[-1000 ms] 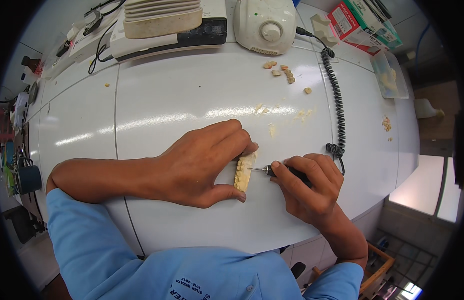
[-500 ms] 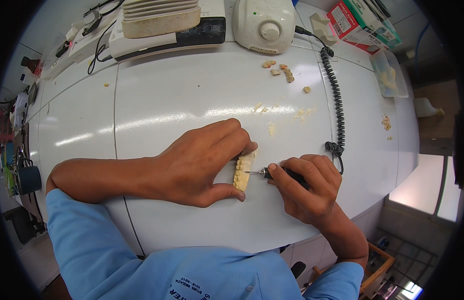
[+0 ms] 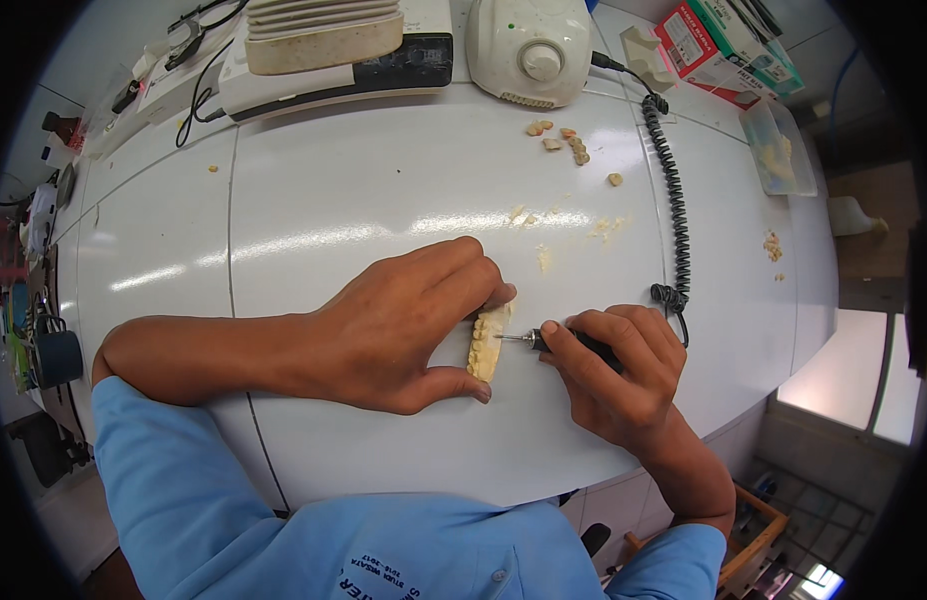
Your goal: Polishing a dental model using a handheld rotary tool.
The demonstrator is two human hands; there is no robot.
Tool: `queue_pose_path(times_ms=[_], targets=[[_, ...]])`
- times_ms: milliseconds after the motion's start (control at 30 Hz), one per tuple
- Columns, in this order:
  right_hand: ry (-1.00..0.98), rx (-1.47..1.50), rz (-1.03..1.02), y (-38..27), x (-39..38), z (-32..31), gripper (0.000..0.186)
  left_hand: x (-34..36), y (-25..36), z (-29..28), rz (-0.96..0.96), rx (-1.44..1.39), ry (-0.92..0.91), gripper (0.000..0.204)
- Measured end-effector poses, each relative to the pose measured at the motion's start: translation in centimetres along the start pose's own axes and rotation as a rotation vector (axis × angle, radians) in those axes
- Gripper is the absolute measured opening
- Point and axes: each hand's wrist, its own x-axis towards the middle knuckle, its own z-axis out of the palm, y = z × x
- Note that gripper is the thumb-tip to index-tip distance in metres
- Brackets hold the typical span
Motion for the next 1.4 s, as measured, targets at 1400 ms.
queue_pose_path(times_ms=[1400], targets=[[-0.006, 0.014, -0.010, 0.05, -0.01, 0.04, 0.032, -0.01, 0.00, 0.01, 0.008, 0.012, 0.000, 0.085]])
